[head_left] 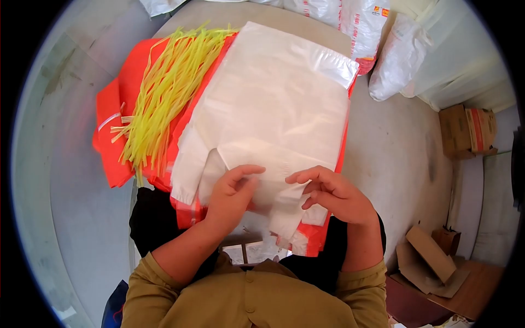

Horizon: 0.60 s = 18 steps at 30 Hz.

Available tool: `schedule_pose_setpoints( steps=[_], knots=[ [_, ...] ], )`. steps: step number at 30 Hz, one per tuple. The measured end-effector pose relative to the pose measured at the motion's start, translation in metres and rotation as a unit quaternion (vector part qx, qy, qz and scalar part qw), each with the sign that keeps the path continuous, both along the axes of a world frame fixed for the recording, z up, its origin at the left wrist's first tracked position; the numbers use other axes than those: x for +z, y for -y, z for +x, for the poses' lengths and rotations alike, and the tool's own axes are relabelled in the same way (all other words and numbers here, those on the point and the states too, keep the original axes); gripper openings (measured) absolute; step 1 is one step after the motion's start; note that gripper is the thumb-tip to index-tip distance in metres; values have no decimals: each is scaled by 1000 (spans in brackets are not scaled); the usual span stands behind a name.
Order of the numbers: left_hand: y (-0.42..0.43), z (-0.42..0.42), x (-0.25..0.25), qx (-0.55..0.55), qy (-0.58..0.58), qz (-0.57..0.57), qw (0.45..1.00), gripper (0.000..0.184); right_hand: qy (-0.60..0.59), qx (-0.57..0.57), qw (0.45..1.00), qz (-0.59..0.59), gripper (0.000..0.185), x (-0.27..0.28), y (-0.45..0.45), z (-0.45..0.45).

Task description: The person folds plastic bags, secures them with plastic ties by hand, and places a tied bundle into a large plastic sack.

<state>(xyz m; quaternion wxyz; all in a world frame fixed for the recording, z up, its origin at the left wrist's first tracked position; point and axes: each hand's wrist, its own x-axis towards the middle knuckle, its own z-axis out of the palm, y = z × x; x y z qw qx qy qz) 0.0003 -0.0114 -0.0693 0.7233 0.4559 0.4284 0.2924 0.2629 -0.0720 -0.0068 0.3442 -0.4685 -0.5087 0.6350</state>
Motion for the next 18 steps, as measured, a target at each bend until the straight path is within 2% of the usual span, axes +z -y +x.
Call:
schedule_pose_setpoints(
  steps=[5,18],
  knots=[
    [-2,-3,2,-16,7,-7,1000,25,12,-9,1000,21,43,-3,-9,-10],
    [-4,-6,-2,-40,14,-5,999,30,-20,-69,997,-37,44,11,-25,-27]
  ],
)
